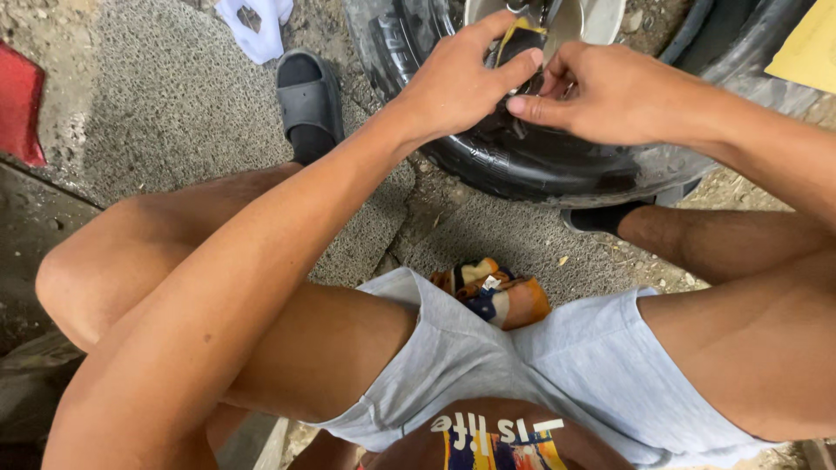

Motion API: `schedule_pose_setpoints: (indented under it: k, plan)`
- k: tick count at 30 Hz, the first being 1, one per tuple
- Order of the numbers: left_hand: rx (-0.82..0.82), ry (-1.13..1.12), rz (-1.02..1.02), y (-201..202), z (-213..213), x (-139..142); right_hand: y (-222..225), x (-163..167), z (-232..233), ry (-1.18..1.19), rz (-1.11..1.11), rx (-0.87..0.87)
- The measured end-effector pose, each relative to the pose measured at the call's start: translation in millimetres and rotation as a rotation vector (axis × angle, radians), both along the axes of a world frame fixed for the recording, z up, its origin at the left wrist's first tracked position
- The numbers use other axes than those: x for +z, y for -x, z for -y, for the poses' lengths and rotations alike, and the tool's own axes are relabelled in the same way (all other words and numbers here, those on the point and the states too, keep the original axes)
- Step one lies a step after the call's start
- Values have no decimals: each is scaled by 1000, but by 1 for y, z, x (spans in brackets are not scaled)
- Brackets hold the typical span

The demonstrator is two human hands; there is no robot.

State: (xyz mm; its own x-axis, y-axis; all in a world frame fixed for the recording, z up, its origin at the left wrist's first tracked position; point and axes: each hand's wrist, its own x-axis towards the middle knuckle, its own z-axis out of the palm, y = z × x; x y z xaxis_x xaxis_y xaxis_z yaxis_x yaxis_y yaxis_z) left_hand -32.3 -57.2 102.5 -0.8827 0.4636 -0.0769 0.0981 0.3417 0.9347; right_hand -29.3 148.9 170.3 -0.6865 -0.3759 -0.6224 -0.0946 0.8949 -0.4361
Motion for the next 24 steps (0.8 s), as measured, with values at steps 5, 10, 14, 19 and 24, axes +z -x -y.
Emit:
schedule_pose_setpoints:
  k: [5,10,14,19,24]
  plan:
    - [-76,179,90,0,6,9,2,-18,-2,-22,54,147]
    - [-39,252,65,2,7,19,-2,-20,3,102,132,29]
    - [-41,338,145,6,8,28,-2,-21,1,6,147,139]
    - [-159,340,143,14,8,27,0,-18,0,-60,63,217]
    - [-261,265,110,25,7,17,-2,-17,-1,-74,82,200]
